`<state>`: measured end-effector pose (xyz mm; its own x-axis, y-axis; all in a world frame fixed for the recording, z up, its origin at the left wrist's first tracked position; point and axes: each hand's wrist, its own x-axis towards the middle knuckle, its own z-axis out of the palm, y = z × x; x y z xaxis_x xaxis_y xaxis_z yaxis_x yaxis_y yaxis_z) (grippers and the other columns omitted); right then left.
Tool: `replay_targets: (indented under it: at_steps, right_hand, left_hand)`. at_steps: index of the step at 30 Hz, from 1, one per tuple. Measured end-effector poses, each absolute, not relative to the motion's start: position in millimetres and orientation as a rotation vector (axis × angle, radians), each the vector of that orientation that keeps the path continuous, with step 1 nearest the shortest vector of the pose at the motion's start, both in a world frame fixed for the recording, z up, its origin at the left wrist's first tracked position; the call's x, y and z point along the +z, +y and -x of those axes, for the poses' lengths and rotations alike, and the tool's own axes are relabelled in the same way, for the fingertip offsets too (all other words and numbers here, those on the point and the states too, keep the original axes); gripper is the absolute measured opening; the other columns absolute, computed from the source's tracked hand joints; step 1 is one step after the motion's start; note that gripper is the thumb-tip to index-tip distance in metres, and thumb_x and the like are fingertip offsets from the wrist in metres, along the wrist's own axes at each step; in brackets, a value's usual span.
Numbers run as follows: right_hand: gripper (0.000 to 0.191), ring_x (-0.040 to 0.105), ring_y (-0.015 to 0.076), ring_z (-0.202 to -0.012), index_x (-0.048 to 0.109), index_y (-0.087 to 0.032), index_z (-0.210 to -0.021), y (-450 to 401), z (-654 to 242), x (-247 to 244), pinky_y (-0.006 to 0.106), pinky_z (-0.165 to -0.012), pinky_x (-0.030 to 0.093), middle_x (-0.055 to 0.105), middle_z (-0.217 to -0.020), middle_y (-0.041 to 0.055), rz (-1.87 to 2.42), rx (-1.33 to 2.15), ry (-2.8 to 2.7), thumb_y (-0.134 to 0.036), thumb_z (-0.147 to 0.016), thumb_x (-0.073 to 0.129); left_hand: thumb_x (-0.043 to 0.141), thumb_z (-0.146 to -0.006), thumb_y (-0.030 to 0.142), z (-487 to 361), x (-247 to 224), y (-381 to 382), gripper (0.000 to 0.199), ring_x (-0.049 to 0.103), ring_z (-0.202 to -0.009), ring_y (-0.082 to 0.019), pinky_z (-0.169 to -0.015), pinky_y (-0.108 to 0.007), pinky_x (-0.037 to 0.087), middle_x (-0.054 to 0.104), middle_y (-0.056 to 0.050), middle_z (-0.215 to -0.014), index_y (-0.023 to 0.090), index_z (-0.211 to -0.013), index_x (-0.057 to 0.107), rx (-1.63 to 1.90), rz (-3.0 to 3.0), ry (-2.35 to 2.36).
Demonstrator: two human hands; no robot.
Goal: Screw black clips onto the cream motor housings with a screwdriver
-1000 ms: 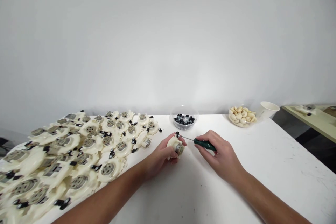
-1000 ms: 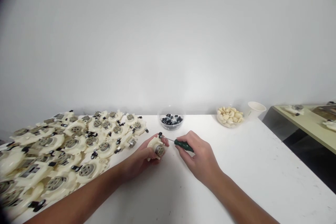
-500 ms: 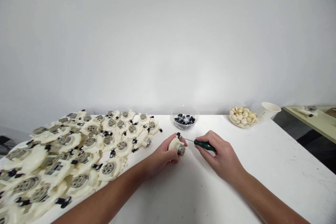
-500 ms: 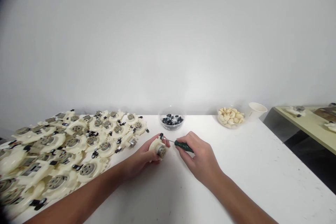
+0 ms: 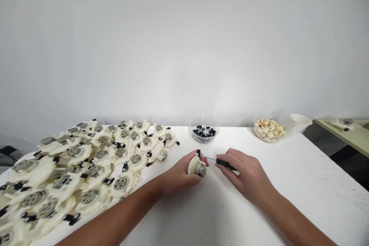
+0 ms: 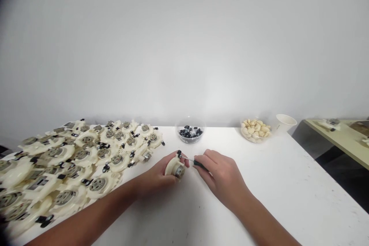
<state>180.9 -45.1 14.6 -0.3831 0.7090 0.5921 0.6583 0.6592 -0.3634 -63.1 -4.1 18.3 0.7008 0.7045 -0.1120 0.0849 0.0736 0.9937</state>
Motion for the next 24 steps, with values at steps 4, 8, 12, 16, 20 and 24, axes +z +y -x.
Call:
replay_targets:
  at_steps: [4, 8, 12, 16, 20, 24]
  right_hand:
    - [0.012, 0.058, 0.0143, -0.064, 0.060, -0.023, -0.113, -46, -180, 13, 0.026, -0.058, 0.041, 0.067, -0.082, 0.0006, 1.045, 0.155, -2.129, -0.022, -0.101, 0.058]
    - [0.010, 0.062, 0.0140, -0.063, 0.060, -0.024, -0.110, -46, -180, 12, 0.025, -0.059, 0.043, 0.071, -0.084, -0.0002, 1.085, 0.263, -2.085, -0.026, -0.101, 0.060]
    - [0.013, 0.063, 0.0140, -0.064, 0.062, -0.025, -0.110, -48, -179, 13, 0.025, -0.058, 0.045, 0.073, -0.085, -0.0009, 1.156, 0.445, -2.022, -0.031, -0.099, 0.062]
    - [0.017, 0.060, 0.0145, -0.062, 0.065, -0.024, -0.105, -49, -177, 13, 0.025, -0.057, 0.044, 0.071, -0.081, -0.0011, 1.249, 0.617, -1.924, -0.039, -0.097, 0.064]
    - [0.023, 0.059, 0.0163, -0.067, 0.068, -0.023, -0.096, -49, -171, 14, 0.026, -0.060, 0.045, 0.069, -0.079, -0.0002, 1.335, 0.823, -1.732, -0.046, -0.092, 0.068]
    - [0.024, 0.060, 0.0177, -0.074, 0.068, -0.022, -0.091, -49, -165, 18, 0.027, -0.066, 0.045, 0.069, -0.082, 0.0005, 1.382, 1.005, -1.538, -0.045, -0.088, 0.072]
  left_hand:
    - [0.054, -0.065, 0.004, 63, 18, -4, 0.045, 0.042, -0.075, -0.012, -0.064, -0.024, 0.033, 0.049, 0.002, -0.088, 0.017, -0.108, 0.055, 0.528, -1.472, 0.686]
    - [0.054, -0.065, 0.003, 63, 15, -4, 0.046, 0.043, -0.076, -0.013, -0.065, -0.025, 0.035, 0.050, 0.002, -0.090, 0.018, -0.108, 0.055, 0.529, -1.499, 0.681]
    - [0.054, -0.064, 0.002, 63, 11, -5, 0.047, 0.045, -0.079, -0.014, -0.067, -0.026, 0.036, 0.052, 0.000, -0.096, 0.017, -0.108, 0.055, 0.584, -1.538, 0.645]
    - [0.053, -0.064, 0.000, 63, 10, -8, 0.049, 0.044, -0.077, -0.013, -0.066, -0.025, 0.036, 0.052, 0.001, -0.096, 0.018, -0.110, 0.054, 0.609, -1.574, 0.652]
    - [0.052, -0.063, -0.003, 63, 10, -8, 0.051, 0.042, -0.076, -0.012, -0.065, -0.024, 0.035, 0.049, 0.002, -0.093, 0.019, -0.109, 0.054, 0.643, -1.603, 0.642]
    - [0.054, -0.064, -0.004, 63, 10, -7, 0.051, 0.042, -0.073, -0.012, -0.063, -0.024, 0.035, 0.048, 0.003, -0.090, 0.020, -0.110, 0.052, 0.641, -1.627, 0.673]
